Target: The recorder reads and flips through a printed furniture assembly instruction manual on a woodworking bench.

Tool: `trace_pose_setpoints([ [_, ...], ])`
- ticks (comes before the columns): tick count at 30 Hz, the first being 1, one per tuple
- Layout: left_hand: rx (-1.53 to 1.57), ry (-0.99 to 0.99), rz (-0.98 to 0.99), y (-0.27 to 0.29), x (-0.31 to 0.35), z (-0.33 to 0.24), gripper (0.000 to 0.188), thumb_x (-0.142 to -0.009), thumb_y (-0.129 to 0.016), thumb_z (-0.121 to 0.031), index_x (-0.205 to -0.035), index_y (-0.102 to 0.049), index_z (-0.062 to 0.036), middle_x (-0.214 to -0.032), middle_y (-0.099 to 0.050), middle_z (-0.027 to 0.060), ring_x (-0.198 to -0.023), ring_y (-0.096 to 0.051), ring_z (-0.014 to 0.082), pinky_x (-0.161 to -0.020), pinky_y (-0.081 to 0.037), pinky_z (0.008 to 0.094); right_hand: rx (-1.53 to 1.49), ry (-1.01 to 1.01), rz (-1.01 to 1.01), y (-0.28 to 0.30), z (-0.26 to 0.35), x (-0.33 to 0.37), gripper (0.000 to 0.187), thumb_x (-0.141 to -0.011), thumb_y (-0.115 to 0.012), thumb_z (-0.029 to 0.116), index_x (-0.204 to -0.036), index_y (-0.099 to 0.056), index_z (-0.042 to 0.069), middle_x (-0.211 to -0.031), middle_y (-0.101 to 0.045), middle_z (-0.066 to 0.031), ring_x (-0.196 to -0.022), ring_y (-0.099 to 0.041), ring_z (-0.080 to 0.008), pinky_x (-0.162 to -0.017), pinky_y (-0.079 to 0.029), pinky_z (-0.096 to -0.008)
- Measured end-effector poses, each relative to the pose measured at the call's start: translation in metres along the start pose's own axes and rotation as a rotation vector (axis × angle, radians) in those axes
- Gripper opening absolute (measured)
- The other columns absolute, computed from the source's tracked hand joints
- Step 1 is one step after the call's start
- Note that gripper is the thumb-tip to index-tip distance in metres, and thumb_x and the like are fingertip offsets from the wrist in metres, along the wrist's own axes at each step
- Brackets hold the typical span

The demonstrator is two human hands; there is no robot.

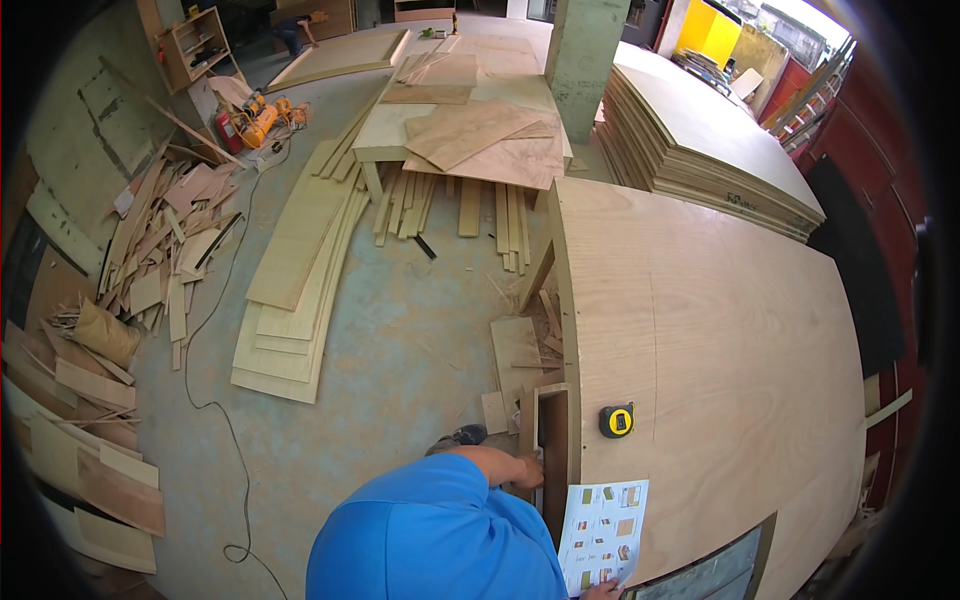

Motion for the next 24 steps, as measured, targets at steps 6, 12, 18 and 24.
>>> trace_pose_setpoints([
  [6,-0.009,0.002,-0.025,0.003,0.003,-0.001,0.034,-0.097,-0.057,-0.024,-0.129,-0.070,-0.0256,-0.135,-0.065,0.0074,-0.137,-0.053,0.0293,-0.122,-0.026,0.0583,0.043,0.111,-0.114,-0.008,-0.038,-0.012,0.036,-0.098,-0.058,0.020,-0.118,-0.068,-0.008,-0.102,-0.072,-0.0297,-0.089,-0.067,-0.0444,-0.079,-0.052,-0.0523],
  [12,0.024,0.003,-0.037,-0.002,-0.001,0.000,0.035,-0.097,-0.056,-0.024,-0.129,-0.071,-0.0255,-0.133,-0.066,0.0079,-0.137,-0.053,0.0295,-0.123,-0.025,0.0588,0.166,-0.028,-0.091,-0.013,-0.059,-0.016,0.036,-0.096,-0.060,0.024,-0.107,-0.070,-0.009,-0.098,-0.072,-0.0296,-0.084,-0.067,-0.0440,-0.076,-0.051,-0.0536],
  [18,0.059,0.014,-0.049,0.002,0.004,0.000,0.035,-0.097,-0.056,-0.023,-0.129,-0.071,-0.0248,-0.134,-0.066,0.0083,-0.138,-0.052,0.0305,-0.124,-0.023,0.0598,0.110,-0.076,-0.094,-0.007,-0.035,-0.009,0.037,-0.095,-0.060,0.022,-0.111,-0.069,-0.010,-0.102,-0.071,-0.0314,-0.090,-0.066,-0.0442,-0.081,-0.051,-0.0519],
  [24,0.050,0.014,-0.044,0.005,0.005,-0.001,0.036,-0.097,-0.056,-0.022,-0.130,-0.071,-0.0248,-0.133,-0.066,0.0086,-0.138,-0.052,0.0310,-0.125,-0.022,0.0601,0.037,-0.056,-0.107,-0.012,-0.059,-0.014,0.036,-0.094,-0.060,0.022,-0.109,-0.069,-0.011,-0.101,-0.072,-0.0298,-0.089,-0.066,-0.0422,-0.081,-0.051,-0.0517],
])
Point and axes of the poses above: each hand's wrist, its own x-axis away from the middle knuckle, its own y-axis out of the back of the hand, z = x × y, the point moved 7 cm from there along -x, towards the middle knuckle
